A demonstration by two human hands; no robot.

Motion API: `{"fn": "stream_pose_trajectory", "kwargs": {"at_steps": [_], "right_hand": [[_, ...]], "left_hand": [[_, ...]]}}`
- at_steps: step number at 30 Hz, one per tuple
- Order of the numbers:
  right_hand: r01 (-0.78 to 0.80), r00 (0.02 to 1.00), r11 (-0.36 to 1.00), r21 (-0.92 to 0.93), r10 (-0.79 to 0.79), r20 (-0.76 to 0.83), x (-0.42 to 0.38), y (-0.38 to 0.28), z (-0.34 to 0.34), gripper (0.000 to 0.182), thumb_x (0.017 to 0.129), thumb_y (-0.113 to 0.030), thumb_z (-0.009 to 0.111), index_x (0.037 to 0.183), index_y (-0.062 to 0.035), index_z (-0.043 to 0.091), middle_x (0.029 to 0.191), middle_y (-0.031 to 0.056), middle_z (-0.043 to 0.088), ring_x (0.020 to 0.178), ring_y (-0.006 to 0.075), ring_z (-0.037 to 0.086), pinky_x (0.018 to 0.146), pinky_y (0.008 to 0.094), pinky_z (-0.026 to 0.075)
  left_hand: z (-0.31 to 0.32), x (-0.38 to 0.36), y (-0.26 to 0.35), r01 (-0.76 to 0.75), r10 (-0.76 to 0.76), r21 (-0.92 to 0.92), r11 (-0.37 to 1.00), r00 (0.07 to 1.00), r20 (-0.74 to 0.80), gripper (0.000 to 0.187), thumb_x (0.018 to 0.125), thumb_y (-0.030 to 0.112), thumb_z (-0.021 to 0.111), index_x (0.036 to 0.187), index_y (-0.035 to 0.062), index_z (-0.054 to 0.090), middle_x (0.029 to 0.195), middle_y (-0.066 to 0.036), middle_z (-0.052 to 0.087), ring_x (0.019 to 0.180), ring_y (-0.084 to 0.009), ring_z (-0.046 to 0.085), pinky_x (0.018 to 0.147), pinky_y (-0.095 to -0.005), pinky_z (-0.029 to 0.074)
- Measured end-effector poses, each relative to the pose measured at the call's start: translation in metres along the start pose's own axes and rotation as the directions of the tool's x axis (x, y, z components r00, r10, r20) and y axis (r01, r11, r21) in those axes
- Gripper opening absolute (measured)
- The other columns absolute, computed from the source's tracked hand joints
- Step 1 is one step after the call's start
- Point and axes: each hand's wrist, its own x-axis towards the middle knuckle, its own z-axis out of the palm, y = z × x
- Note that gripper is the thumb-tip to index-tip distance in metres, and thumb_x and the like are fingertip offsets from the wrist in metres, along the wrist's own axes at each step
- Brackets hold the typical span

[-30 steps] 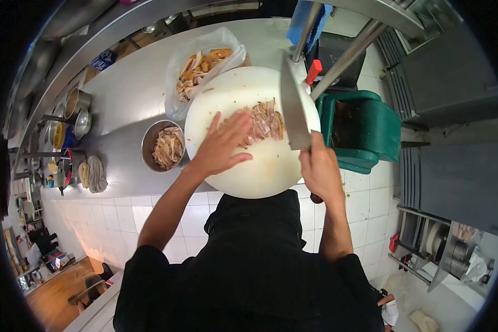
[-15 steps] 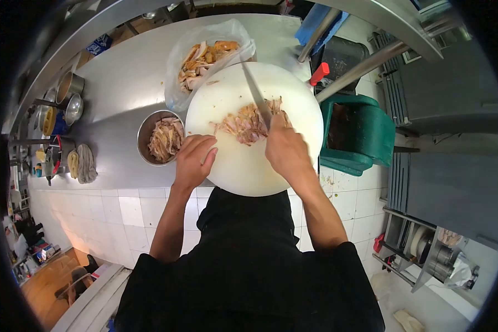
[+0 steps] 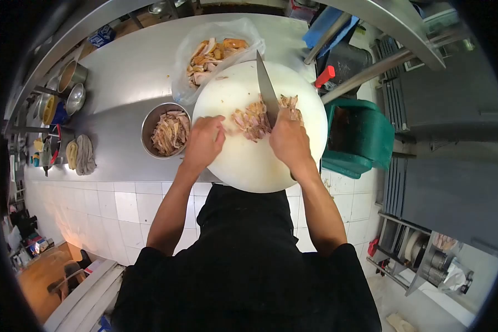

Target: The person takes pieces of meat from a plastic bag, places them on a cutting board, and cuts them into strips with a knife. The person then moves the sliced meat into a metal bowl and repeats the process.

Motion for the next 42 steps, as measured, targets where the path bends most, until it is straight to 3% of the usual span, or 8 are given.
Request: {"fn": "stream_pose_trajectory", "kwargs": {"at_steps": [6, 17, 25, 28, 34, 35, 39, 42], "right_hand": [[0.101, 0.989, 0.995, 0.011, -0.1, -0.105, -0.029, -0.031, -0.059, 0.014, 0.09, -0.004, 0.054, 0.101, 0.0041, 0.05, 0.071, 0.0312, 0.065, 0.072, 0.0514, 0.066, 0.068, 0.0607, 0.052], [0.246, 0.969, 0.964, 0.101, -0.242, -0.045, 0.02, 0.0, -0.004, 0.018, 0.095, -0.011, 0.058, 0.105, 0.0029, 0.052, 0.081, 0.0331, 0.064, 0.077, 0.0548, 0.062, 0.07, 0.0606, 0.048], [-0.028, 0.984, 0.979, -0.2, -0.009, -0.181, -0.008, 0.046, -0.044, 0.028, 0.09, -0.016, 0.062, 0.115, -0.0045, 0.058, 0.09, 0.0265, 0.07, 0.081, 0.0465, 0.068, 0.072, 0.0546, 0.054], [-0.153, 0.988, 0.943, -0.295, 0.151, -0.028, -0.024, 0.049, -0.013, 0.028, 0.092, -0.024, 0.056, 0.113, -0.0054, 0.056, 0.09, 0.027, 0.071, 0.083, 0.0506, 0.07, 0.074, 0.059, 0.057], [-0.029, 0.997, 0.998, 0.053, 0.032, -0.073, -0.057, 0.043, -0.022, 0.018, 0.094, -0.014, 0.055, 0.102, 0.0012, 0.06, 0.079, 0.0265, 0.07, 0.074, 0.046, 0.07, 0.068, 0.0574, 0.055], [-0.15, 0.989, 0.926, 0.346, 0.145, 0.041, -0.055, 0.067, -0.028, 0.019, 0.095, -0.014, 0.054, 0.098, 0.0039, 0.06, 0.07, 0.0227, 0.067, 0.067, 0.0388, 0.071, 0.062, 0.0517, 0.055], [-0.316, 0.949, 0.846, 0.429, 0.272, 0.162, -0.066, 0.154, -0.043, 0.018, 0.095, -0.012, 0.055, 0.1, 0.005, 0.059, 0.066, 0.0144, 0.061, 0.055, 0.0245, 0.066, 0.052, 0.0394, 0.052], [-0.195, 0.981, 0.936, 0.292, 0.184, 0.063, -0.071, 0.168, -0.028, 0.024, 0.096, -0.018, 0.062, 0.097, 0.0054, 0.058, 0.074, 0.0239, 0.066, 0.065, 0.0402, 0.067, 0.059, 0.0482, 0.051]], "left_hand": [[-0.002, -0.02, 0.02, 0.267, -0.251, -0.139, 0.954, 0.96, 0.124, 0.039, 0.08, 0.004, 0.074, 0.118, 0.0007, 0.065, 0.107, -0.016, 0.068, 0.099, -0.0365, 0.062, 0.087, -0.0449, 0.05], [0.003, -0.03, 0.021, 0.066, -0.066, 0.04, 0.997, 0.998, 0.013, 0.03, 0.074, 0.014, 0.083, 0.1, 0.0036, 0.072, 0.094, -0.01, 0.063, 0.093, -0.033, 0.059, 0.083, -0.0434, 0.05], [0.012, -0.004, 0.002, 0.067, -0.051, 0.156, 0.985, 0.994, -0.099, 0.023, 0.078, 0.014, 0.079, 0.097, 0.0053, 0.07, 0.094, -0.01, 0.062, 0.094, -0.0302, 0.059, 0.08, -0.0422, 0.049], [0.021, 0.001, 0.007, 0.117, -0.113, 0.046, 0.992, 0.989, -0.094, 0.024, 0.081, 0.005, 0.073, 0.104, 0.0008, 0.07, 0.101, -0.013, 0.064, 0.098, -0.0341, 0.06, 0.085, -0.0437, 0.05], [0.051, 0.003, 0.043, 0.157, -0.158, -0.232, 0.96, 0.987, 0.015, 0.057, 0.088, 0.0, 0.061, 0.142, -0.01, 0.044, 0.143, -0.032, 0.047, 0.131, -0.045, 0.047, 0.112, -0.0452, 0.039], [0.054, 0.004, 0.045, 0.148, -0.146, -0.23, 0.962, 0.989, 0.023, 0.057, 0.088, 0.0, 0.061, 0.142, -0.01, 0.044, 0.143, -0.032, 0.047, 0.131, -0.045, 0.047, 0.112, -0.0452, 0.039], [0.058, 0.012, 0.057, 0.18, -0.187, -0.221, 0.959, 0.982, -0.012, 0.064, 0.094, 0.017, 0.063, 0.146, -0.0091, 0.038, 0.154, -0.033, 0.033, 0.141, -0.0481, 0.035, 0.117, -0.0489, 0.03], [0.072, 0.018, 0.062, 0.21, -0.217, -0.127, 0.969, 0.975, -0.046, 0.072, 0.094, 0.031, 0.066, 0.149, -0.0048, 0.037, 0.158, -0.032, 0.027, 0.144, -0.0506, 0.028, 0.119, -0.0542, 0.025]]}}
